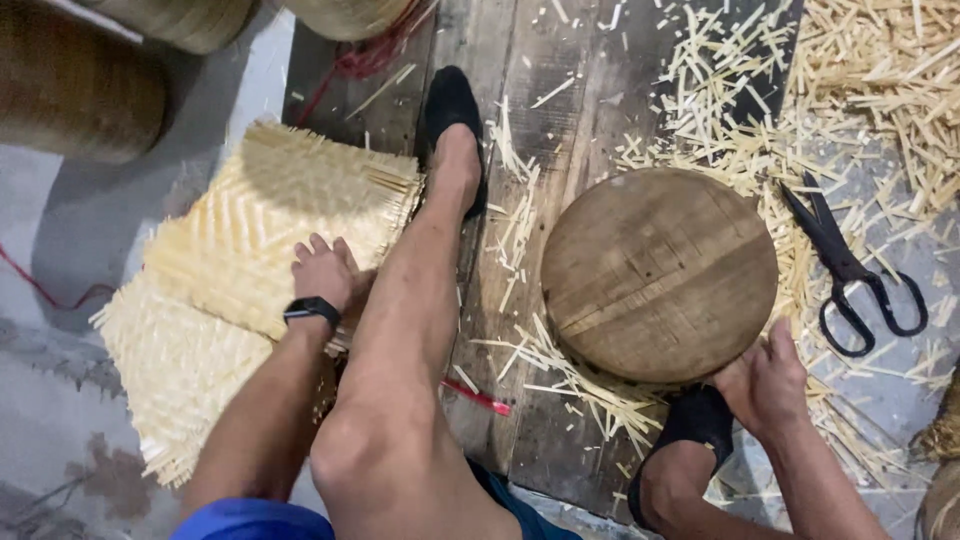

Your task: The person sits on the floor assembling round woven bamboo trays. They fit a woven bamboo mat into a bent bamboo rim, press the assembly with a round wooden form, trim the protruding strip ends with scissors, and set finished trays aside with completed ones.

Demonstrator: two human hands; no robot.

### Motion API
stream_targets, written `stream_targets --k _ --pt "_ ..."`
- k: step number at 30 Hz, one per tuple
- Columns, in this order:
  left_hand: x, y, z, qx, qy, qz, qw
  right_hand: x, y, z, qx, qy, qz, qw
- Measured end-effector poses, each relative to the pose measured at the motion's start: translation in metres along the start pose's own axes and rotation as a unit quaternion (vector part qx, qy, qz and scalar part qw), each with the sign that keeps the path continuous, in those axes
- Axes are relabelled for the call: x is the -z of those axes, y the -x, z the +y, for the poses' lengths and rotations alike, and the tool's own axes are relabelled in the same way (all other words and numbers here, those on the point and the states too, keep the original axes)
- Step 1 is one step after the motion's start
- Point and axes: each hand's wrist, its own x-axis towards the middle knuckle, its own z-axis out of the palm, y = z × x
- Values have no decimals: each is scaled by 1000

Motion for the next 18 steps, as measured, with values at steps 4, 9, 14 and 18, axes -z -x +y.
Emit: stream_targets --k 4,9,14,18 --pt "-11 2 -82 115 255 -39 959 6 8 8 -26 -1 8 1000" --pt "-13 13 -156 79 175 172 966 17 4 17 63 37 -16 997" --pt "12 12 -131 104 187 120 970 34 -10 33 75 31 -27 996" --pt "15 -19 -117 85 168 75 979 33 -4 40 58 27 -15 998"
